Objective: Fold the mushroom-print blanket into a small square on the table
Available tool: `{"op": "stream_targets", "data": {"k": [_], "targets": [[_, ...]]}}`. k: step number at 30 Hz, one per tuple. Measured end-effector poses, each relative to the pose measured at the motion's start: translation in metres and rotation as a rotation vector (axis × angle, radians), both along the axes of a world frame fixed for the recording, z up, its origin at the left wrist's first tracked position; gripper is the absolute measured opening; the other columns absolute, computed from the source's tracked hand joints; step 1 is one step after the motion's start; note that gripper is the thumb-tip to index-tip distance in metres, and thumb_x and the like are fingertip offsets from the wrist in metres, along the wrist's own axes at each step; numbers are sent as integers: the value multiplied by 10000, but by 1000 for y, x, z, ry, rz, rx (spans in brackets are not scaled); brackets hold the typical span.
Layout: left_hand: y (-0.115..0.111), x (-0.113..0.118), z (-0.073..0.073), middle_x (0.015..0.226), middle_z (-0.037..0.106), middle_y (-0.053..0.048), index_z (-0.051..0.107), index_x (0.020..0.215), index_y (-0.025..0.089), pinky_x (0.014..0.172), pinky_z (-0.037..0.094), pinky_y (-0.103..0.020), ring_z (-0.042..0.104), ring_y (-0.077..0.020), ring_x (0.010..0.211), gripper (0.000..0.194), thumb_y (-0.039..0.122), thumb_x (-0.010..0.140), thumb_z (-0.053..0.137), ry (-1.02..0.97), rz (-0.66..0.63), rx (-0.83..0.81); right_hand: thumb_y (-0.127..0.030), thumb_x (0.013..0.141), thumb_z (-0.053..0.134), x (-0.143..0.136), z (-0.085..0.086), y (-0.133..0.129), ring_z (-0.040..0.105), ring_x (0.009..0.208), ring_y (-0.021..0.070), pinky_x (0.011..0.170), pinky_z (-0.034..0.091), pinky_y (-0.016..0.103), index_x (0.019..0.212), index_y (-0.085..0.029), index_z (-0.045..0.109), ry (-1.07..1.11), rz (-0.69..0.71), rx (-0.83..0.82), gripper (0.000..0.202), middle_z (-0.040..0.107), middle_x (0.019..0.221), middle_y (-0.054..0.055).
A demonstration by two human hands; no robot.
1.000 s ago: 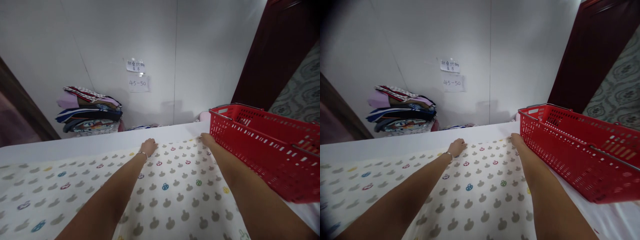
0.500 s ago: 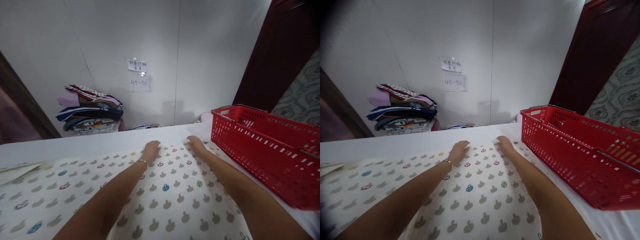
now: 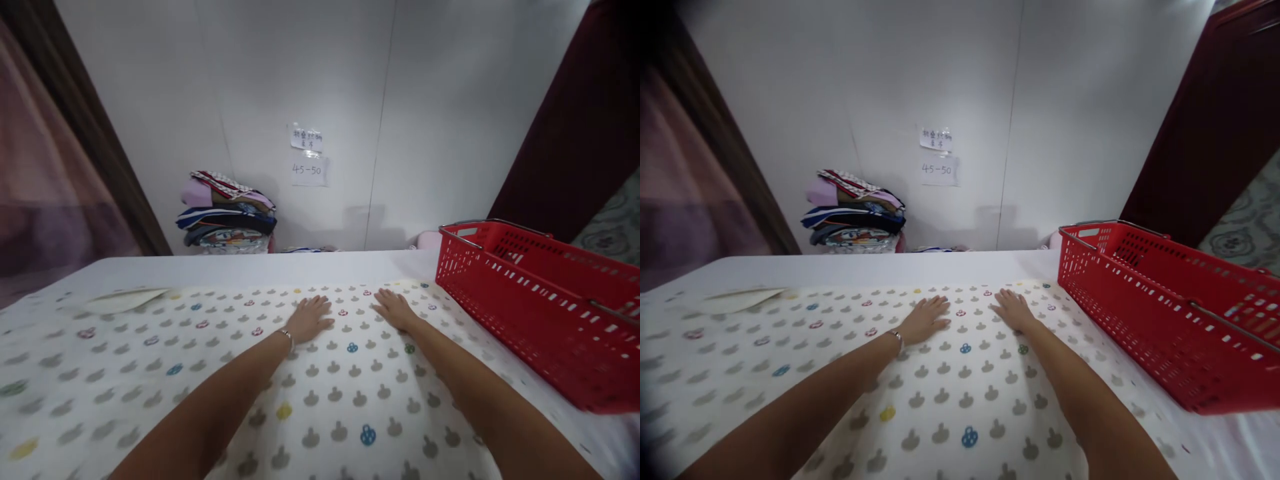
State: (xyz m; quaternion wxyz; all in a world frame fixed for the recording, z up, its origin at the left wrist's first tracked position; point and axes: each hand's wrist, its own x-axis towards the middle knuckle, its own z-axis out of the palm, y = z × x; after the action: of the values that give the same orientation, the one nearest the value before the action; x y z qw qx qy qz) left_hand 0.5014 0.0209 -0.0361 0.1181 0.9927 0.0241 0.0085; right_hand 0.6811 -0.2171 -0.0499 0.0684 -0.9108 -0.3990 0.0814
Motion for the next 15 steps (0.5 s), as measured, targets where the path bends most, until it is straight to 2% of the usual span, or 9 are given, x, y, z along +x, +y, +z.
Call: {"op": "stream_targets", "data": {"k": [3, 6, 8, 11, 13, 15], "targets": [[-6, -31, 12, 1510, 220, -74, 334, 1404, 238, 1116, 132, -497, 155, -246, 1396, 598, 569, 913, 249, -63, 56, -22, -488, 943, 237, -26, 7, -4, 36, 1404, 232, 1097, 86, 497, 1429, -221, 304, -55, -70, -6, 558, 100, 1534, 69], [-18, -83, 19, 1514, 211, -56, 306, 1418, 261, 1128, 112, -474, 153, -234, 1398, 611, 591, 910, 225, -109, 33, -17, -497, 943, 227, -72, 10, -20, 43, 1404, 225, 1106, 73, 479, 1437, -228, 290, -73, 47, 15, 567, 108, 1532, 61], [-29, -130, 13, 1515, 209, -47, 284, 1427, 283, 1130, 101, -472, 152, -243, 1397, 617, 603, 902, 240, -77, -6, 3, -547, 928, 228, -107, 6, -37, 61, 1402, 236, 1111, 65, 477, 1434, -238, 306, -54, 138, 26, 598, 120, 1530, 54], [-45, -193, -4, 1519, 192, -33, 241, 1441, 304, 1131, 91, -475, 146, -263, 1397, 622, 607, 898, 253, -34, -59, 15, -600, 909, 215, -146, -3, -60, 82, 1401, 241, 1115, 58, 479, 1437, -258, 300, -15, 192, 27, 635, 137, 1525, 31], [-55, -217, -9, 1521, 184, -29, 235, 1445, 298, 1131, 91, -479, 142, -270, 1397, 634, 614, 896, 242, -10, -45, 6, -598, 911, 212, -157, -6, -68, 96, 1399, 231, 1117, 63, 478, 1437, -256, 297, -13, 189, 18, 633, 150, 1522, 24], [-63, -226, -8, 1523, 176, -34, 257, 1440, 281, 1130, 95, -481, 131, -268, 1399, 652, 629, 890, 230, 12, 5, 1, -577, 917, 219, -163, -5, -69, 102, 1399, 228, 1115, 77, 484, 1435, -239, 303, -26, 166, 9, 624, 152, 1522, 32]]}}
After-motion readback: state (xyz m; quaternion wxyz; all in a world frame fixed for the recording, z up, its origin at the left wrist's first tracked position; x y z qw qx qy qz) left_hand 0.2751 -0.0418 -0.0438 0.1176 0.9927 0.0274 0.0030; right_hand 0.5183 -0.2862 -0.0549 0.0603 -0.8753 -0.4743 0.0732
